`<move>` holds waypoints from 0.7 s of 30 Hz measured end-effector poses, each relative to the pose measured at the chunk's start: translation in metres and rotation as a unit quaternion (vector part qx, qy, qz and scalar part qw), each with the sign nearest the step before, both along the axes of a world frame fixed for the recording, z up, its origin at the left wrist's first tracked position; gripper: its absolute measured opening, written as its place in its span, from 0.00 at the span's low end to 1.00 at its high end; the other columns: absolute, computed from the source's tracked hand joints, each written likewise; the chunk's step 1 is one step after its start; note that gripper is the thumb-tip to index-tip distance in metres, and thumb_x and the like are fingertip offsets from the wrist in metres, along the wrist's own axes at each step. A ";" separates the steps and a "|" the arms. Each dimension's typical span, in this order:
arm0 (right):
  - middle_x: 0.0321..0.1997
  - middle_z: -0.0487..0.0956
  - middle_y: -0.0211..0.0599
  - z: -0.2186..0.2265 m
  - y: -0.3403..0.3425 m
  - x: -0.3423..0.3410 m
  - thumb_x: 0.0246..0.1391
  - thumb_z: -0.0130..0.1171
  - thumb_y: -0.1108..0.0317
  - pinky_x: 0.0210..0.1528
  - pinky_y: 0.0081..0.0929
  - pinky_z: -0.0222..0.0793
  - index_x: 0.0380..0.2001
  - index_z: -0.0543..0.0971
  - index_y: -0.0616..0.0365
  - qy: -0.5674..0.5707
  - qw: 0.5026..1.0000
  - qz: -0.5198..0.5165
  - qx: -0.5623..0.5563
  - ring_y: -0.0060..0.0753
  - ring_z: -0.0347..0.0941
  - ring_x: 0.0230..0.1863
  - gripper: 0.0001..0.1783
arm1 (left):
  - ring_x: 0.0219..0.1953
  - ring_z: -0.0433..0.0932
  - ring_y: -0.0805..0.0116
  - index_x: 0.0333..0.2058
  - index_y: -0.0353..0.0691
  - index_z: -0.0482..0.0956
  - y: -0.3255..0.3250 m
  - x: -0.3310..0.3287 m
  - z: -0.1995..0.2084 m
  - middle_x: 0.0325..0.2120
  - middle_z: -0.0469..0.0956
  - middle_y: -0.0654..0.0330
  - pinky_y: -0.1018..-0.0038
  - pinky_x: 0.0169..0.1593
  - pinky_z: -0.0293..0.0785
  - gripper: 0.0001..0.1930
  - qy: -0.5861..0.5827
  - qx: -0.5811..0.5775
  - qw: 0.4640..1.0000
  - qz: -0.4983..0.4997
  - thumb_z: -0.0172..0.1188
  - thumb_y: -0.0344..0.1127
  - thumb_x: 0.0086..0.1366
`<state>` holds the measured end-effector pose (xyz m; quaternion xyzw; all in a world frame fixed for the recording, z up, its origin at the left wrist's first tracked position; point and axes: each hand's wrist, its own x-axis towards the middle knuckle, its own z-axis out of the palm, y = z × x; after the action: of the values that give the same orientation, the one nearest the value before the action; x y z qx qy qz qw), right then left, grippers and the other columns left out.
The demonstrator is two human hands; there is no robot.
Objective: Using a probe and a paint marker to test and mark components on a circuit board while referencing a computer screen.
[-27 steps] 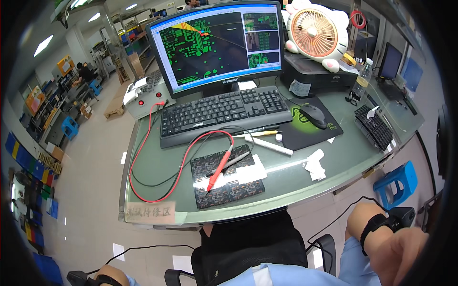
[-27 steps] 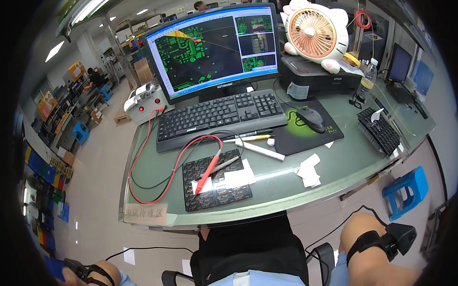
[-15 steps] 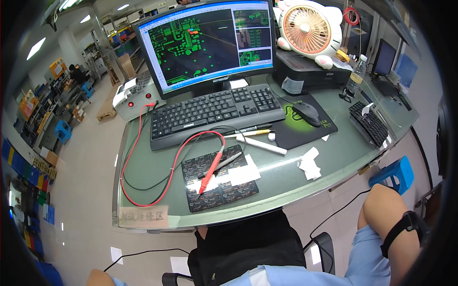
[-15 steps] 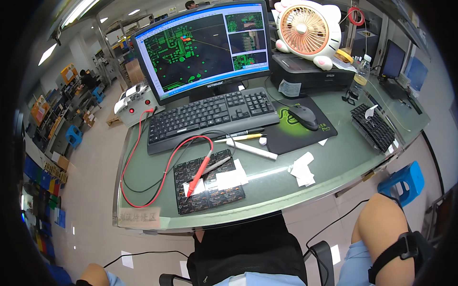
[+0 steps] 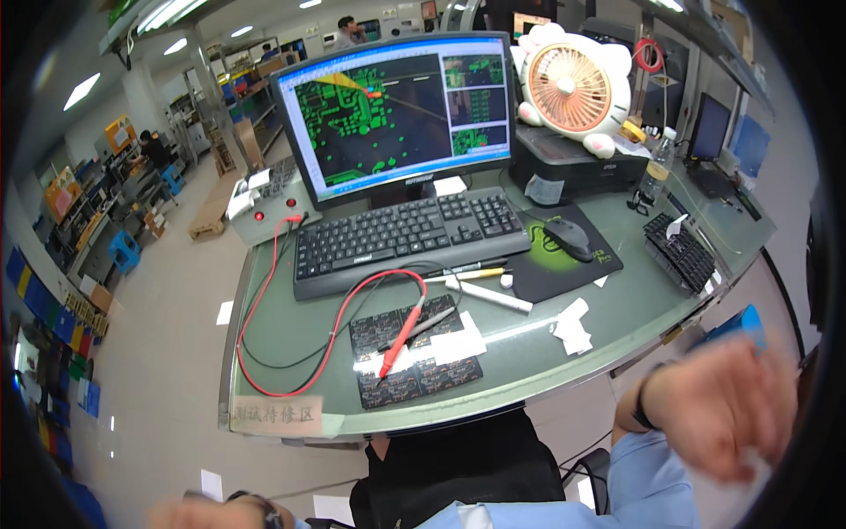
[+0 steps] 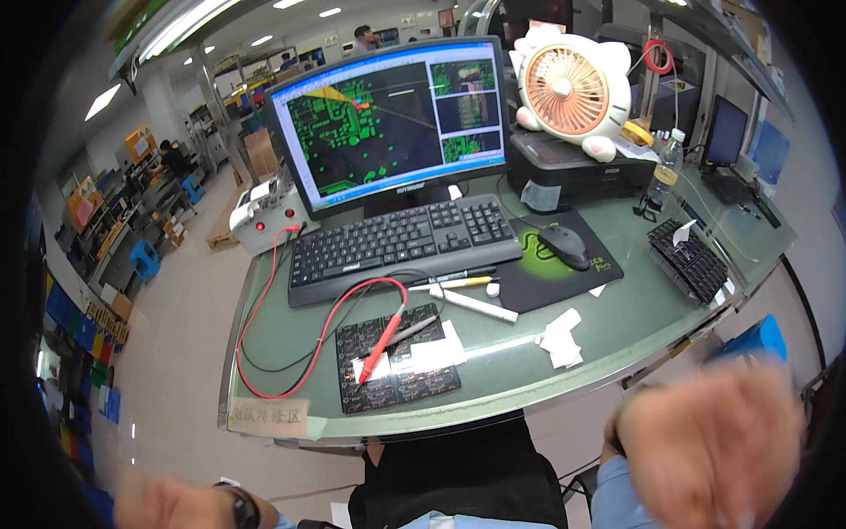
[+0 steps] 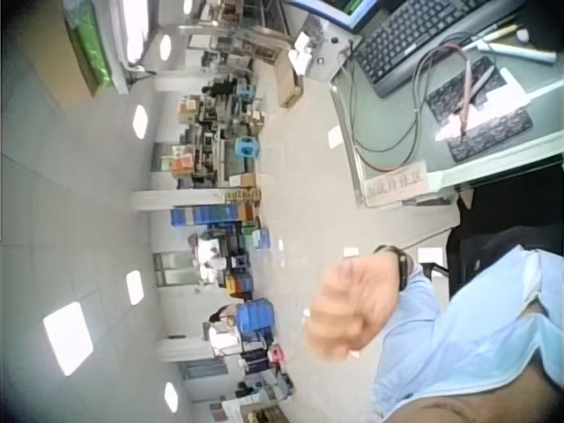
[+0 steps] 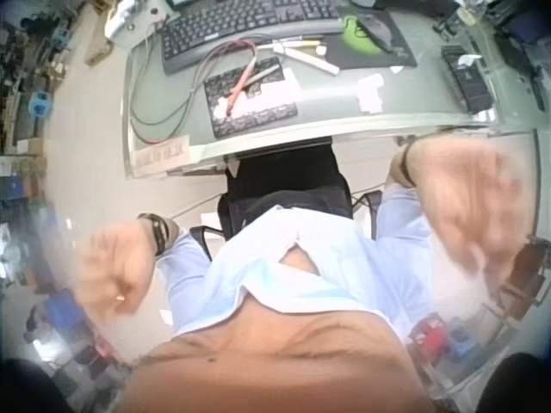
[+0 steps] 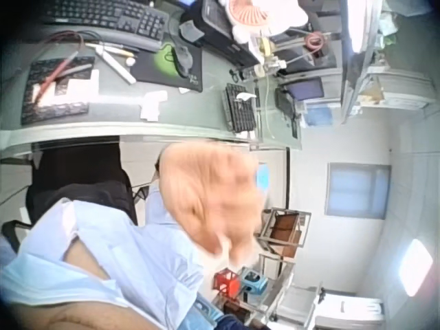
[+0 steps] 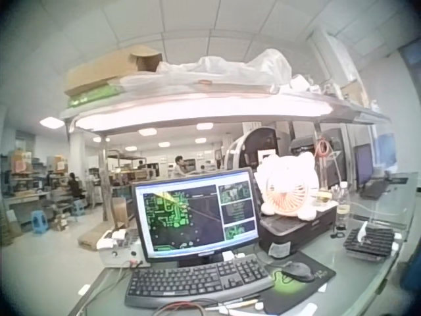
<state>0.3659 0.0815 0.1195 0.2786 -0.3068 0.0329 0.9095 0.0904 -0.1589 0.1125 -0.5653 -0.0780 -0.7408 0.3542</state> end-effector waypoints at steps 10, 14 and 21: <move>0.29 0.78 0.34 -0.102 0.175 -0.142 0.51 0.59 0.64 0.38 0.38 0.73 0.26 0.78 0.53 -0.771 0.555 -0.286 -0.125 0.42 0.76 0.35 0.05 | 0.36 0.78 0.55 0.34 0.40 0.75 0.170 -0.049 -0.078 0.31 0.77 0.57 0.64 0.39 0.74 0.22 0.191 -0.795 0.499 0.288 0.61 0.56 0.58; 0.30 0.78 0.32 -0.110 0.172 -0.141 0.50 0.60 0.64 0.39 0.36 0.72 0.26 0.78 0.52 -0.815 0.489 -0.281 -0.131 0.40 0.76 0.37 0.05 | 0.36 0.78 0.54 0.33 0.39 0.75 0.184 -0.061 -0.102 0.33 0.77 0.54 0.62 0.39 0.74 0.20 0.212 -0.783 0.500 0.304 0.60 0.52 0.59; 0.28 0.76 0.31 -0.123 0.172 -0.144 0.49 0.59 0.67 0.39 0.34 0.71 0.24 0.77 0.51 -0.817 0.476 -0.306 -0.114 0.38 0.76 0.36 0.03 | 0.30 0.74 0.62 0.37 0.37 0.70 0.200 -0.081 -0.093 0.28 0.75 0.57 0.68 0.36 0.71 0.13 -0.004 -0.812 0.583 0.020 0.50 0.43 0.69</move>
<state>0.2222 0.2538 -0.0031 -0.0915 -0.9703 -0.0004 0.2241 0.0095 0.0407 0.0191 -0.6127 -0.6602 -0.3634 -0.2380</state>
